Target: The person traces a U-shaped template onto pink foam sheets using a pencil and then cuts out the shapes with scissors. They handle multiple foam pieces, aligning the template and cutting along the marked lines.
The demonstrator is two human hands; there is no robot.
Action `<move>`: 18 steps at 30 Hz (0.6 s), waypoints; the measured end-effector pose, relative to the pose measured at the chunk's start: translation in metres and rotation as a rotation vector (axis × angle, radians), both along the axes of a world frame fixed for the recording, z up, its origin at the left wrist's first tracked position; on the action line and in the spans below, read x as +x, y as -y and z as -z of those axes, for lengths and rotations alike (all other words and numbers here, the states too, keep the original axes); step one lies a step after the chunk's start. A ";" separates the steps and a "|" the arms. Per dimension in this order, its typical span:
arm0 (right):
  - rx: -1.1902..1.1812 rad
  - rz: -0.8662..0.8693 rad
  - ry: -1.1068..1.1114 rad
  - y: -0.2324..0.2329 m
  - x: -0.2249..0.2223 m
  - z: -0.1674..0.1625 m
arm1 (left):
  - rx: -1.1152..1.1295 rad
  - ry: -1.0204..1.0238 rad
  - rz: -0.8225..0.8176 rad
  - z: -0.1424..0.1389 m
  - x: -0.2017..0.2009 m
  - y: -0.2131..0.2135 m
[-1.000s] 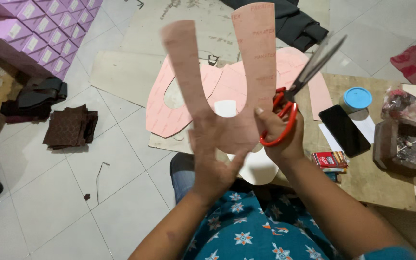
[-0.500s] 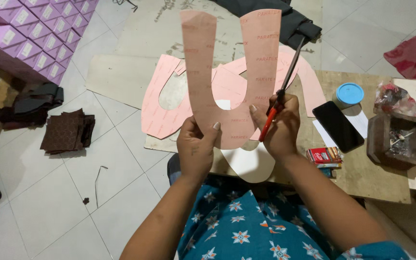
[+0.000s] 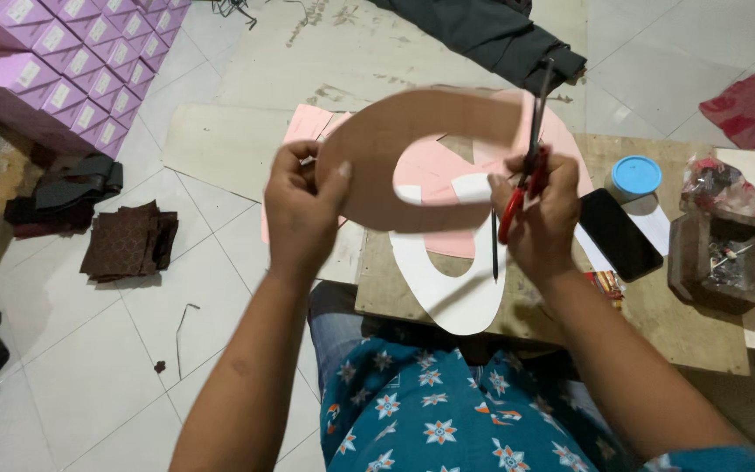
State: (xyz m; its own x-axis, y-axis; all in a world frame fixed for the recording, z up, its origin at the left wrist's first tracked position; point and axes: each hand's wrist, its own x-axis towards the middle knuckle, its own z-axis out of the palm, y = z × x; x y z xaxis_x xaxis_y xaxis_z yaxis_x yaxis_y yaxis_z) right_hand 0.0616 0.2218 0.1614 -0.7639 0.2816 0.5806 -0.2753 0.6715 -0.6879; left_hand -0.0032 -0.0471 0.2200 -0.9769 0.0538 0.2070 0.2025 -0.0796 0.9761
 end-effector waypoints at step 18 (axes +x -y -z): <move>-0.673 -0.079 0.530 0.012 -0.009 0.037 | -0.027 0.427 0.265 0.065 -0.014 0.012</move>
